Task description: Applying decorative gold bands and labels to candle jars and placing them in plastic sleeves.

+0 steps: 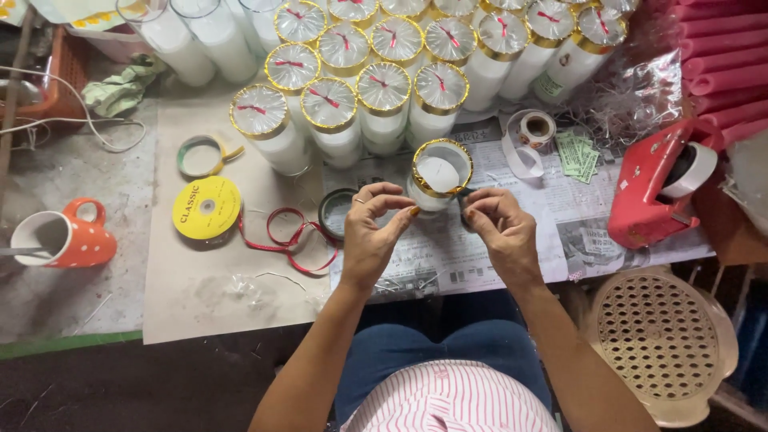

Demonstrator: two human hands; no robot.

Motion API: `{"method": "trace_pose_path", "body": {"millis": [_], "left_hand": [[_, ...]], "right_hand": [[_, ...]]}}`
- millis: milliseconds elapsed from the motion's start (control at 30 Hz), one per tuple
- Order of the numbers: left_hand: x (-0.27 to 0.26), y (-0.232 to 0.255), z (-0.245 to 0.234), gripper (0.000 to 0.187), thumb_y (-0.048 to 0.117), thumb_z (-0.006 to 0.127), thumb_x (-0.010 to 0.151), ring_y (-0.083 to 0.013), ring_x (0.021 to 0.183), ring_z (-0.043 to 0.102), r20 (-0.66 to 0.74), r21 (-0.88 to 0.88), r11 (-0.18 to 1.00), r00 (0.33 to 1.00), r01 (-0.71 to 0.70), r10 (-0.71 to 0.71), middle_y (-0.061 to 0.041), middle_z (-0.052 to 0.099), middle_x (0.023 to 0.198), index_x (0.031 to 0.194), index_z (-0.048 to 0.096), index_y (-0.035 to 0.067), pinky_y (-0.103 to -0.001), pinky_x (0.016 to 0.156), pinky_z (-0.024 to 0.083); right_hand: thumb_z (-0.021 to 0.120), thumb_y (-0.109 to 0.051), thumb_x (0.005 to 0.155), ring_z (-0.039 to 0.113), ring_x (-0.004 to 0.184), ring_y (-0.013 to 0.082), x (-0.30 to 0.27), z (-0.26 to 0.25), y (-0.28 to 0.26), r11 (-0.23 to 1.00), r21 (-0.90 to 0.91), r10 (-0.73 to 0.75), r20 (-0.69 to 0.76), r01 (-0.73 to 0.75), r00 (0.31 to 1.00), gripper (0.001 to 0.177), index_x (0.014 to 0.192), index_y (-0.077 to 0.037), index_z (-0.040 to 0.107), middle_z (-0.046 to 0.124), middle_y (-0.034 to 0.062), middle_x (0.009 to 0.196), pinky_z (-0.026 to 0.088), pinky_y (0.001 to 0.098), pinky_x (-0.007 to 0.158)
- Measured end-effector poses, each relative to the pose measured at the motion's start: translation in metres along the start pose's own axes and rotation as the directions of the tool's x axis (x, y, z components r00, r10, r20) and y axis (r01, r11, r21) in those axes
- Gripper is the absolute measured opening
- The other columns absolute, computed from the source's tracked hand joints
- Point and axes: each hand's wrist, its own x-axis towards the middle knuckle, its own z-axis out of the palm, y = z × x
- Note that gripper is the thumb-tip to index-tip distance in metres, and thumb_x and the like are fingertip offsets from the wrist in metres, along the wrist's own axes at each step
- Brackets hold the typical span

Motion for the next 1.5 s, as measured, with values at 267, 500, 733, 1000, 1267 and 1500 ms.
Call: {"method": "trace_pose_path", "body": {"millis": [267,500,733,1000,1267,1500], "left_hand": [[0.003,-0.035,0.018,0.009,0.024,0.083,0.087,-0.018,0.107,0.062,-0.159,-0.008,1.0,0.987,-0.016,0.015,-0.004,0.066,0.112,0.092,0.079,0.017,-0.032,0.091,0.048],[0.005,-0.038,0.021,0.009,0.023,0.085,0.086,-0.0183,0.108,0.063,-0.187,-0.019,0.999,0.982,-0.031,0.027,-0.004,0.066,0.11,0.091,0.079,0.017,-0.034,0.097,0.047],[0.025,-0.037,0.022,0.009,0.018,0.084,0.087,-0.025,0.116,0.067,-0.147,-0.086,0.996,0.989,-0.039,0.026,-0.009,0.072,0.113,0.092,0.079,0.012,-0.038,0.098,0.052],[0.036,-0.041,0.026,0.01,0.005,0.083,0.084,-0.0244,0.106,0.073,-0.094,-0.243,0.97,0.996,-0.022,-0.001,-0.016,0.076,0.112,0.092,0.077,0.003,-0.032,0.089,0.061],[0.048,-0.041,0.022,0.009,0.005,0.083,0.084,-0.016,0.09,0.076,-0.101,-0.194,0.98,0.994,-0.054,0.035,-0.01,0.078,0.094,0.09,0.076,0.004,-0.026,0.076,0.063],[0.039,-0.028,0.014,0.009,0.003,0.08,0.088,-0.0203,0.083,0.076,-0.168,-0.001,0.981,0.967,-0.196,0.193,-0.008,0.076,0.088,0.094,0.074,0.007,-0.031,0.068,0.063]], "right_hand": [[0.072,-0.005,0.096,0.067,0.091,0.0198,0.005,0.008,-0.014,0.947,-0.282,-0.175,-0.055,0.152,0.983,0.005,0.097,0.0,0.069,0.062,0.0125,0.112,0.058,0.0279,0.076],[0.072,-0.004,0.098,0.067,0.093,0.0206,0.007,0.009,-0.006,0.939,-0.29,-0.209,-0.061,0.183,0.976,0.005,0.096,-0.001,0.068,0.061,0.0131,0.112,0.059,0.0291,0.078],[0.07,-0.006,0.099,0.068,0.103,0.0249,0.019,0.007,0.013,0.951,-0.249,-0.206,-0.066,0.183,0.976,0.006,0.099,-0.001,0.067,0.061,0.0143,0.115,0.059,0.0322,0.086],[0.08,-0.004,0.089,0.068,0.11,0.0194,0.037,0.005,0.036,0.995,-0.017,-0.097,-0.057,0.096,0.994,0.023,0.103,0.001,0.061,0.062,0.0111,0.115,0.06,0.0276,0.088],[0.074,0.007,0.091,0.07,0.1,0.0187,0.046,-0.011,0.043,0.995,0.069,-0.067,-0.009,0.067,0.998,0.012,0.099,0.006,0.065,0.067,0.015,0.103,0.062,0.03,0.081],[0.075,0.01,0.091,0.073,0.087,0.026,0.028,0.002,0.001,0.909,-0.273,-0.349,-0.08,0.316,0.934,0.008,0.092,0.003,0.072,0.071,0.017,0.094,0.061,0.0334,0.073]]}}
